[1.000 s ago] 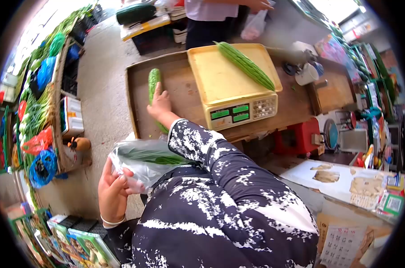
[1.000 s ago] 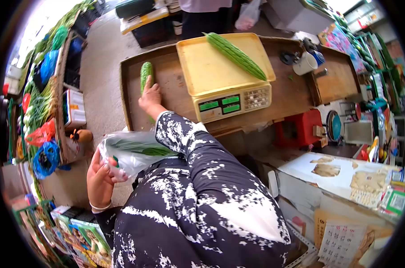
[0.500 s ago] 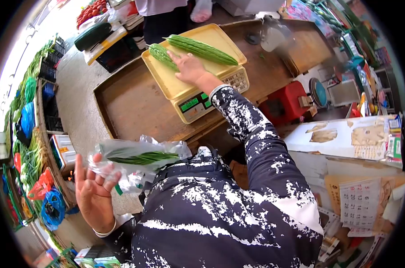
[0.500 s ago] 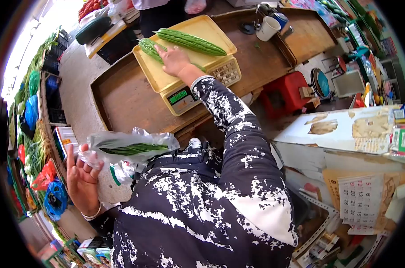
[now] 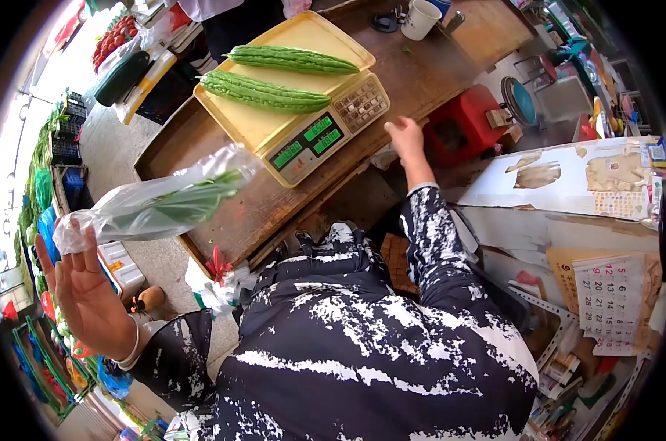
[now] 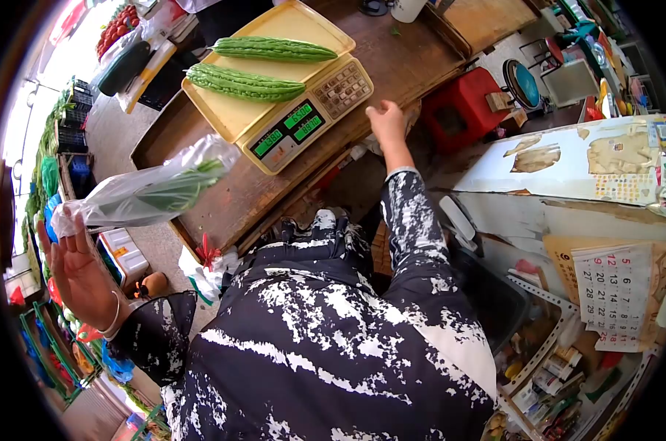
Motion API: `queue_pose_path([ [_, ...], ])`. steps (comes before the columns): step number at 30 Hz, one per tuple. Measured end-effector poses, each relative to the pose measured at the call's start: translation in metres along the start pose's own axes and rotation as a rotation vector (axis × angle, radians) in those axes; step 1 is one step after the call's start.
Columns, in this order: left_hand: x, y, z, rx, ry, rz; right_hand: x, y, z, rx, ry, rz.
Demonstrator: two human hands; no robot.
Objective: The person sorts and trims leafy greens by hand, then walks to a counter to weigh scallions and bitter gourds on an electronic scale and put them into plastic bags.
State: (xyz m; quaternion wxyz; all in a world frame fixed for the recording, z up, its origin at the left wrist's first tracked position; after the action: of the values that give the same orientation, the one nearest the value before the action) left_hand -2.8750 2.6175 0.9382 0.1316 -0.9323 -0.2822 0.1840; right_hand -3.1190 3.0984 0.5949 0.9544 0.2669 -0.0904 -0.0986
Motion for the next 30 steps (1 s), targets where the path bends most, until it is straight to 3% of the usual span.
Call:
queue_pose_path([
  [3, 0.001, 0.006, 0.016, -0.025, -0.032, -0.064, 0.032, -0.037, -0.024, -0.481, -0.303, 0.115],
  [5, 0.008, 0.018, 0.038, -0.031, -0.009, -0.104, 0.030, -0.045, -0.028, -0.577, -0.333, 0.067],
  [8, 0.033, 0.020, 0.086, 0.063, 0.186, -0.083, 0.023, -0.037, -0.009, -0.524, -0.315, -0.068],
  [11, 0.057, 0.037, 0.113, 0.065, 0.322, -0.107, 0.005, -0.059, -0.008, -0.429, -0.313, -0.011],
  [12, 0.063, 0.038, 0.115, 0.060, 0.338, -0.112, 0.003, -0.056, -0.009, -0.385, -0.304, -0.112],
  [16, 0.079, 0.050, 0.115, 0.006, 0.381, -0.168, 0.013, -0.058, 0.000, -0.486, -0.466, 0.013],
  [19, 0.088, 0.056, 0.119, 0.012, 0.424, -0.150, 0.010, -0.068, 0.001, -0.458, -0.410, 0.017],
  [20, 0.090, 0.052, 0.118, 0.007, 0.434, -0.184, -0.002, -0.080, 0.000, -0.588, -0.223, 0.032],
  [23, 0.095, 0.055, 0.118, 0.076, 0.460, -0.246, -0.010, -0.088, -0.014, -0.574, -0.265, 0.090],
  [24, 0.097, 0.054, 0.116, 0.079, 0.471, -0.277, 0.017, -0.069, 0.014, -0.592, -0.431, 0.084],
  [25, 0.098, 0.055, 0.116, 0.079, 0.468, -0.282, 0.020, -0.061, 0.020, -0.684, -0.384, 0.071],
  [27, 0.101, 0.063, 0.112, -0.033, 0.433, -0.303, 0.034, -0.028, 0.017, -0.479, -0.307, -0.256],
  [30, 0.106, 0.070, 0.117, -0.162, 0.485, -0.240, 0.069, -0.026, 0.058, -0.370, 0.012, -0.109],
])
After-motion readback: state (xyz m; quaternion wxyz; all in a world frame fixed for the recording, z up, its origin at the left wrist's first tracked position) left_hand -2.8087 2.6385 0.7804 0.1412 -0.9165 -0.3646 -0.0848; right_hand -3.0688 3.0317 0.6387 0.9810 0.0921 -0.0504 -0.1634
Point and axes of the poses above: each hand's wrist, its own x-axis away from the middle knuckle, its own y-axis out of the back of the hand, z = x × y, the point moved 10 cm from there along -x, towards the middle knuckle, and after that the axes turned 3 degrees about z, right-handed, at the moved point
